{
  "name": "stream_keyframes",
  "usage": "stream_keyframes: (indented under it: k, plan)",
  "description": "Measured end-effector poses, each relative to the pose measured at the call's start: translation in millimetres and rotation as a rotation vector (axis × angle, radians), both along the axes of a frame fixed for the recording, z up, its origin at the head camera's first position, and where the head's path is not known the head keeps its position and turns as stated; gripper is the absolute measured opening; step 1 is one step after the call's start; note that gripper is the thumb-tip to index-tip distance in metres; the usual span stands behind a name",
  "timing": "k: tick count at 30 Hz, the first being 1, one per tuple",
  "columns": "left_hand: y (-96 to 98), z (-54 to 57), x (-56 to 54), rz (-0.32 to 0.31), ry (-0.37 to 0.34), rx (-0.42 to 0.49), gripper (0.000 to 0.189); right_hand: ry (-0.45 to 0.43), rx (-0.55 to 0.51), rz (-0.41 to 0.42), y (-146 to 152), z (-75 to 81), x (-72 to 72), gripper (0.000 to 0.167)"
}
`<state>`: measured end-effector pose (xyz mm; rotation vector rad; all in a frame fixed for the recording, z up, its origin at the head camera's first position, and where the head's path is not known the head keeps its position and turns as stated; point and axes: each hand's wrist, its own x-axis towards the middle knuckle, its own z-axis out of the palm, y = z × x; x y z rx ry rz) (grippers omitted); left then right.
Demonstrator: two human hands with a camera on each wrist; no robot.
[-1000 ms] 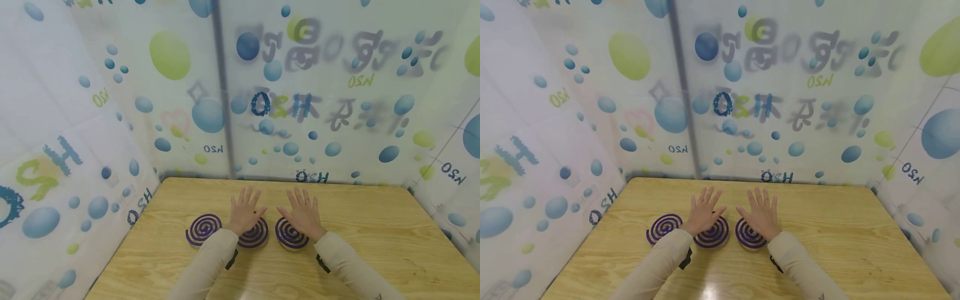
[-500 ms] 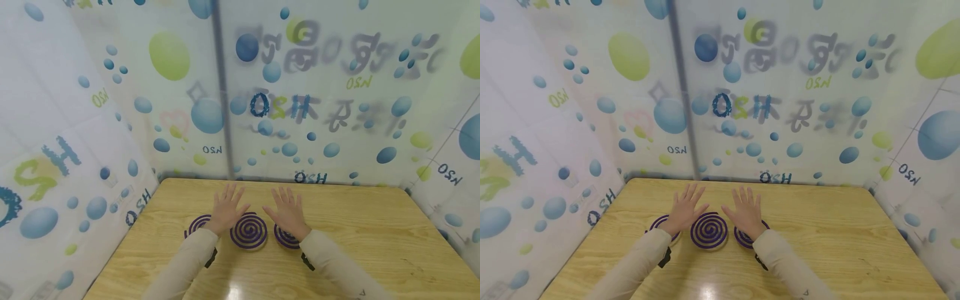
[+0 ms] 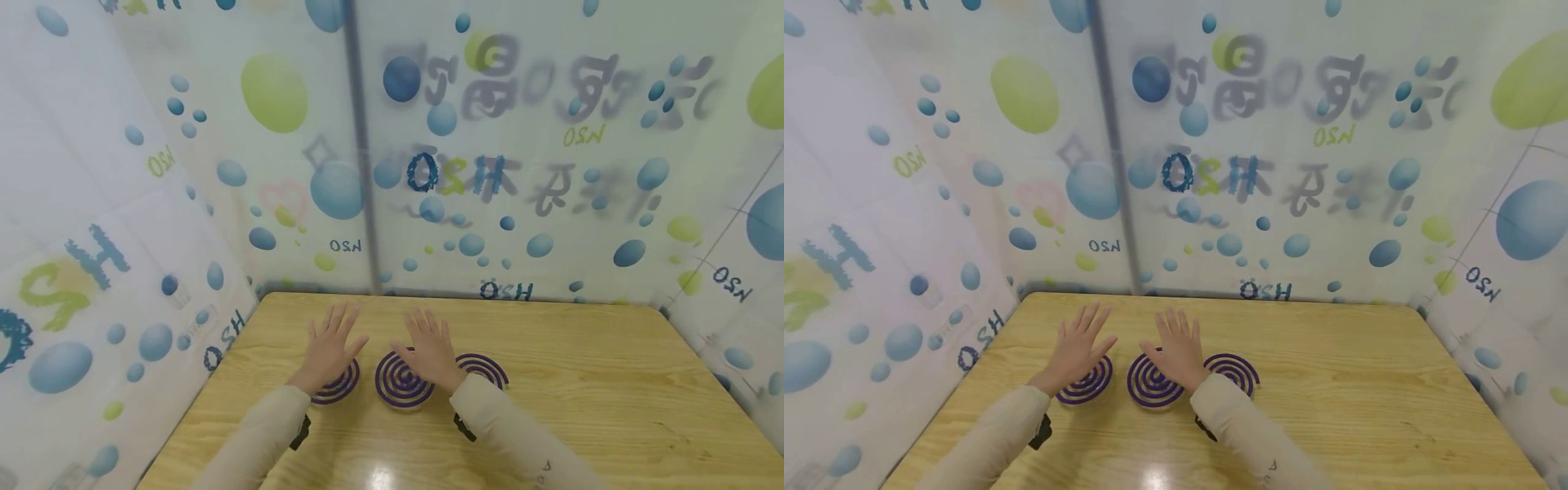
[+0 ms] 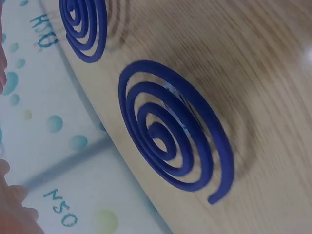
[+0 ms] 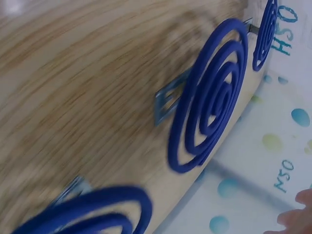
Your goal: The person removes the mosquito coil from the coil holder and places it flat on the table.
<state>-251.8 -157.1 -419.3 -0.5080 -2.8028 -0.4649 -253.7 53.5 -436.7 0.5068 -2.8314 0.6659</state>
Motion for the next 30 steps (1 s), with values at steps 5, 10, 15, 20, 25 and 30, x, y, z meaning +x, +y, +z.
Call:
stream_keyframes:
  k: [5, 10, 15, 20, 25, 30]
  plan:
    - [-19.5, 2.3, 5.6, 0.014, -0.006, 0.031, 0.062, 0.023, -0.069, 0.059, -18.0, -1.3, -0.8, 0.064]
    - [-35.4, 2.5, 9.3, 0.017, -0.009, 0.046, 0.062, 0.036, -0.184, 0.164, -32.4, -4.6, -1.5, 0.062]
    - [-47.2, 1.1, 12.5, 0.020, 0.006, 0.082, 0.062, -0.089, -0.328, 0.262, -47.0, -2.7, -0.8, 0.060]
    - [-58.6, -3.8, 11.2, 0.025, 0.053, 0.152, 0.058, -0.187, -0.421, 0.287, -61.3, -1.7, 0.5, 0.058]
    - [-71.9, -12.3, 8.8, 0.039, 0.019, 0.248, 0.055, -0.239, -0.523, 0.283, -72.1, -6.4, -0.1, 0.058]
    - [-82.3, -23.5, 9.0, 0.071, -0.034, 0.318, 0.053, -0.339, -0.658, 0.233, -77.1, -13.2, -2.0, 0.061]
